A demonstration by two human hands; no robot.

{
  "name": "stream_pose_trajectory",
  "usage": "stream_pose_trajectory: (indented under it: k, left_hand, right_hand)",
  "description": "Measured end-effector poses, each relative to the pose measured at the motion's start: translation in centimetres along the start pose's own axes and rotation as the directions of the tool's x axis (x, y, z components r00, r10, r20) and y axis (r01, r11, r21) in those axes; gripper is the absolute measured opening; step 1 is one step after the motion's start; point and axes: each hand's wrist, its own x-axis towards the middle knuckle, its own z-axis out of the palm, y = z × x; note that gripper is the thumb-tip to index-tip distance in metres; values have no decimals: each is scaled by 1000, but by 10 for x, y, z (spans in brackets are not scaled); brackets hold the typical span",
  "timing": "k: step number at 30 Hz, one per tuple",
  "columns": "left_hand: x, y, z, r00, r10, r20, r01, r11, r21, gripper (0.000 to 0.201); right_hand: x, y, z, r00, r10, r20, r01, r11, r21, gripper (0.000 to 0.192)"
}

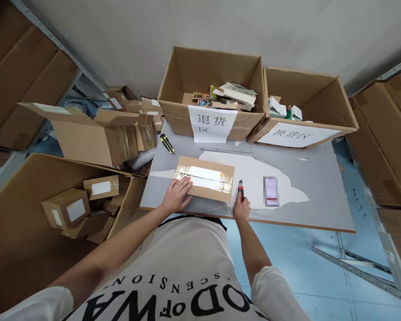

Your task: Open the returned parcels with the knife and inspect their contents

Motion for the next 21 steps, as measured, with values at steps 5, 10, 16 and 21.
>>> stream_pose_trajectory:
  k: [5,10,16,21]
  left_hand:
    - [0,-3,4,1000,0,6,0,1000,3,47]
    - [1,-3,3,999,20,39,-20,1000,24,47]
    - [2,-4,4,997,28,74,-32,998,45,48]
    - [0,-5,6,997,50,66,-54,997,62,50]
  right_hand:
    - [24,-20,-69,913,-156,-377,240,952,187,62]
    - [41,-87,-140,626,-765,-150,766,640,-68,65]
    - [35,-127,-141,544,-838,44,794,498,-348,54]
    - [35,-130,-149,490,-862,131,815,400,-420,47]
